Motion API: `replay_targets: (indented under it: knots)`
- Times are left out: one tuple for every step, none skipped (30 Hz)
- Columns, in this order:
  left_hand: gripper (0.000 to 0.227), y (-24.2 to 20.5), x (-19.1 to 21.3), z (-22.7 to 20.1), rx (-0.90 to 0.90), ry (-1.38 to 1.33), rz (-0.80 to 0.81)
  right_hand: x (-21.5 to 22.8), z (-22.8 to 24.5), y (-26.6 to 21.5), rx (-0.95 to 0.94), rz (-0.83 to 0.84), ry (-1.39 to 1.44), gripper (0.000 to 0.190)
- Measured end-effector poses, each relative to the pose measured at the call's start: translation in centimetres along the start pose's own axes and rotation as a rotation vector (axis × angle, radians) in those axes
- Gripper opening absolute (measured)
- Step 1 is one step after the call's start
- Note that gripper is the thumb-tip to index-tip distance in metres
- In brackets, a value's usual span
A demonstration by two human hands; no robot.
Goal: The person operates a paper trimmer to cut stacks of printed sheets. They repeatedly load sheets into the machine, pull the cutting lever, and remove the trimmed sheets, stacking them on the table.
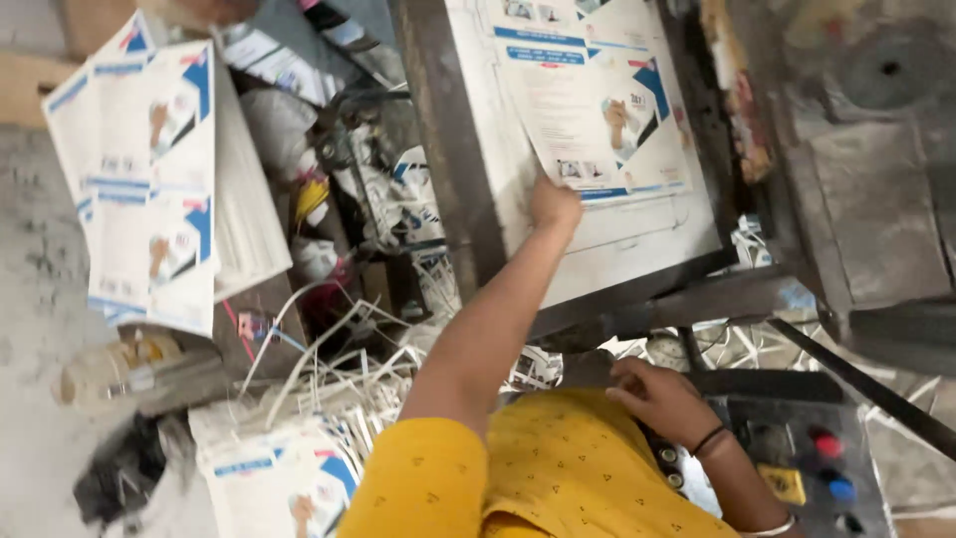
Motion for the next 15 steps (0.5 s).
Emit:
replay_targets:
  knots:
    - [0.039,0.2,2.5,1.8,0.019,-0.008,-0.021,-0.2,-1.0,0.1,0.005,0.025,-0.014,0.037]
    - [0.036,0.3,5.2,2.8,-0.041,-0.021,-0.07,0.0,-2.3,0.2,-0.024,0.01,0.069,0.035]
    - [0.034,0.6,7.7,3.4,-0.113,-0.03,-0.107,0.0,-3.5,0.5,-0.057,-0.02,0.159,0.034]
    - [0.034,0.4,11.8,3.6,-0.106,-0.033,-0.116,-1.1,-5.6,1.8,-0.054,-0.011,0.153,0.034]
    - [0.044,0.2,14.5,5.9,0.133,-0.255,-0.032,-1.7,-7.5,3.2,-0.02,-0.037,0.315,0.034]
    - [0.053,-0.7,16.9,7.9,0.374,-0.474,0.051,-2.3,-9.3,4.4,0.016,-0.064,0.476,0.036]
    - [0.053,-0.9,20.6,11.2,0.383,-0.49,0.032,-3.3,-10.3,5.6,0.018,-0.044,0.459,0.036]
    - [0.046,-1.2,25.3,14.1,0.316,-0.404,-0.04,-4.7,-11.9,6.7,-0.052,-0.028,0.695,0.046]
    - [0.039,-1.3,30.0,16.8,0.247,-0.316,-0.117,-6.1,-13.2,8.4,-0.12,-0.011,0.927,0.056]
    - [0.039,-1.6,34.2,19.7,0.251,-0.333,-0.14,-6.9,-12.5,9.9,-0.114,0.009,0.906,0.056]
    - [0.034,-2.0,38.8,22.2,0.189,-0.306,-0.199,-8.8,-13.2,11.0,-0.285,0.035,1.092,0.071]
    - [0.03,-2.8,43.3,24.9,0.127,-0.278,-0.259,-11.0,-13.6,11.7,-0.465,0.058,1.272,0.086]
    - [0.03,-4.7,47.4,24.6,0.147,-0.293,-0.29,-12.3,-13.6,13.6,-0.474,0.084,1.239,0.086]
    - [0.029,-6.5,50.9,23.3,0.054,-0.248,-0.225,-14.6,-13.6,15.1,-0.548,0.152,1.275,0.096]
    - [0.029,-9.1,54.6,22.5,-0.031,-0.2,-0.166,-17.4,-13.6,16.2,-0.63,0.224,1.302,0.106]
Point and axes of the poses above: each hand's wrist, its own y-axis towards the middle knuckle, its own x-axis out of the back of the hand, z = x × y, the point moved 10 cm from there along y, towards the middle knuckle, and after that the axes turned 2 degrees about y, right-handed, at the moved point
